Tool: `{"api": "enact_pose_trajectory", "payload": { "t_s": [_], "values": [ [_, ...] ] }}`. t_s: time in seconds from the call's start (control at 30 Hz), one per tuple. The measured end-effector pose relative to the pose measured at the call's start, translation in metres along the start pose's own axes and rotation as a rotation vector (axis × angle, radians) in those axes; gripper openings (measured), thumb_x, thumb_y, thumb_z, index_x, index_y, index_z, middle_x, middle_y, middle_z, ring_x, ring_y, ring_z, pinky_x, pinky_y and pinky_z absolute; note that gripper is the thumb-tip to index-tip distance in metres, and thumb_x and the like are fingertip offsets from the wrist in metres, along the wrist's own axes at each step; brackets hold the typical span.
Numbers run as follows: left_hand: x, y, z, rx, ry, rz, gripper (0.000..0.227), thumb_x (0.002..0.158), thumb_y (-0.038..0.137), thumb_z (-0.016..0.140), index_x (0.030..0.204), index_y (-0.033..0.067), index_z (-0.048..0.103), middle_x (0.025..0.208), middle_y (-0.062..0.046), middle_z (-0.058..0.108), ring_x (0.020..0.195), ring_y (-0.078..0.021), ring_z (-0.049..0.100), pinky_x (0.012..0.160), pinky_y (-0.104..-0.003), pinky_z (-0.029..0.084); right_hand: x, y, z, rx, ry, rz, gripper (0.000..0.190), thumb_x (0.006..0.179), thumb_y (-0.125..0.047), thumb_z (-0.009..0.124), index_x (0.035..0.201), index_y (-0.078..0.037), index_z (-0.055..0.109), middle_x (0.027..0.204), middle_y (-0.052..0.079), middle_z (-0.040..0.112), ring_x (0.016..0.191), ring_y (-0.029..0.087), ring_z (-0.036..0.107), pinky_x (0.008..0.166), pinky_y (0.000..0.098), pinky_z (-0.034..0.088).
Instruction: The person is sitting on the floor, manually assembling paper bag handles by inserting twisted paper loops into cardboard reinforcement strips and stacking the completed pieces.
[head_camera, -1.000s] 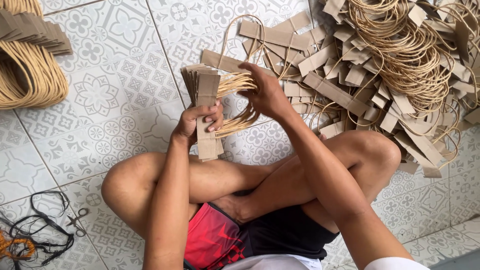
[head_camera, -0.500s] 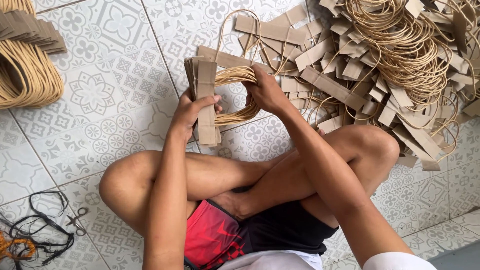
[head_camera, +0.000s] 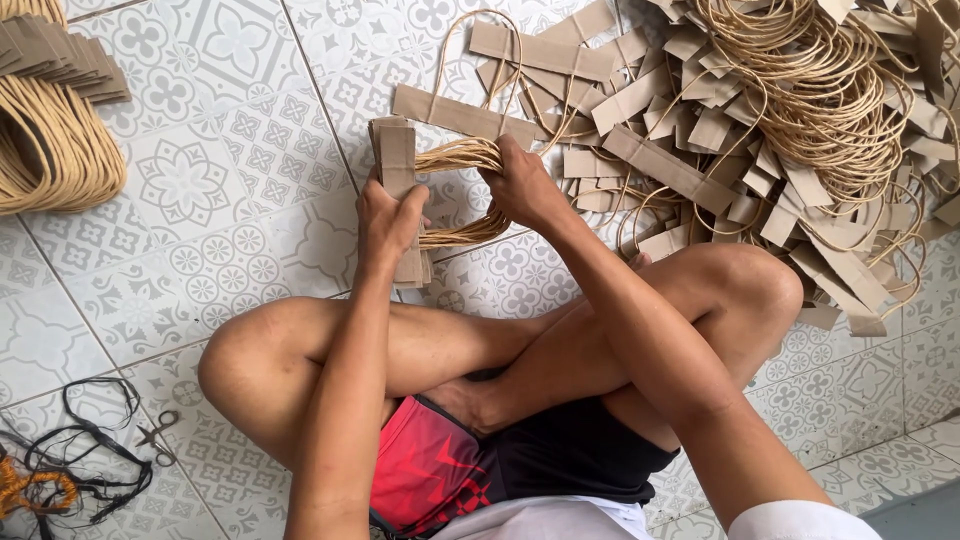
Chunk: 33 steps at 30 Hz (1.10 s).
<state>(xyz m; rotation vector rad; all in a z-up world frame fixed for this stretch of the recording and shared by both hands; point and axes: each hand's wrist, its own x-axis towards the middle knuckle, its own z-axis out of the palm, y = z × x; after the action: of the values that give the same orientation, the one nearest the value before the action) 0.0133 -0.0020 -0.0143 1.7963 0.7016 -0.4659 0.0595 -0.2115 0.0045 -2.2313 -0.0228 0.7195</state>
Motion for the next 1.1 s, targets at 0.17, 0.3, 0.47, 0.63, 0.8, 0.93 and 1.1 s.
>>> {"api": "enact_pose_trajectory", "payload": {
  "t_s": [0.17,0.3,0.47,0.63,0.8,0.93,1.1],
  "values": [
    [0.005,0.007,0.004,0.042,-0.036,0.000,0.055,0.069,0.030,0.067,0.116,0.0016,0.063,0.067,-0.012,0.069,0.057,-0.0234,0.073,0.057,-0.037,0.052,-0.013,-0.034,-0.023,-0.101,-0.013,-0.056,0.072,0.087,-0.045,0.075,0.142,-0.010,0.045,0.123,0.033,0.063,0.120,0.055,0.058,0.103,0.0649,0.044],
    [-0.030,0.039,0.003,0.297,-0.146,0.021,0.061,0.081,0.038,0.070,0.129,0.0010,0.060,0.111,-0.025,0.072,0.109,-0.0409,0.070,0.091,-0.055,0.057,-0.012,-0.041,-0.025,-0.087,0.032,-0.134,0.095,0.092,-0.074,0.063,0.159,-0.016,0.029,0.126,0.026,0.070,0.124,0.051,0.061,0.120,0.0709,0.010],
    [-0.050,0.040,0.024,0.423,-0.239,0.117,0.051,0.082,0.037,0.068,0.118,0.0030,0.060,0.099,-0.025,0.075,0.100,-0.0437,0.072,0.087,-0.060,0.056,-0.032,-0.061,-0.006,-0.228,0.033,-0.043,0.088,0.097,-0.066,0.055,0.159,-0.012,0.023,0.099,0.031,0.073,0.109,0.050,0.069,0.122,0.0692,0.005],
    [-0.045,0.026,0.032,0.405,-0.241,0.209,0.053,0.083,0.035,0.067,0.122,0.0029,0.053,0.099,-0.033,0.072,0.100,-0.0504,0.070,0.087,-0.064,0.055,-0.018,-0.033,0.012,-0.346,0.093,-0.027,0.070,0.098,-0.057,0.054,0.150,-0.014,0.036,0.079,0.027,0.072,0.094,0.050,0.073,0.120,0.0703,0.018],
    [-0.046,0.029,0.029,0.348,-0.290,0.189,0.045,0.079,0.023,0.065,0.121,0.0099,0.055,0.103,-0.031,0.072,0.103,-0.0510,0.069,0.088,-0.062,0.057,-0.007,-0.016,0.016,-0.257,0.052,0.032,0.048,0.095,-0.060,0.051,0.128,-0.025,0.047,0.091,0.019,0.076,0.099,0.044,0.073,0.115,0.0676,0.031],
    [-0.036,0.023,0.027,0.332,-0.300,0.164,0.046,0.079,0.023,0.064,0.123,0.0126,0.055,0.102,-0.028,0.073,0.101,-0.0477,0.070,0.090,-0.059,0.057,-0.009,-0.030,0.002,-0.271,0.025,-0.010,0.049,0.098,-0.060,0.049,0.127,-0.021,0.050,0.094,0.021,0.077,0.099,0.043,0.074,0.115,0.0677,0.031],
    [-0.029,0.046,0.008,0.214,-0.203,0.037,0.036,0.074,0.026,0.068,0.102,0.0054,0.062,0.060,-0.009,0.069,0.056,-0.0284,0.073,0.058,-0.046,0.057,0.021,0.004,-0.014,0.098,0.055,-0.122,0.057,0.105,-0.059,0.047,0.131,-0.012,0.063,0.110,0.028,0.071,0.108,0.055,0.064,0.101,0.0659,0.044]
  ]
}}
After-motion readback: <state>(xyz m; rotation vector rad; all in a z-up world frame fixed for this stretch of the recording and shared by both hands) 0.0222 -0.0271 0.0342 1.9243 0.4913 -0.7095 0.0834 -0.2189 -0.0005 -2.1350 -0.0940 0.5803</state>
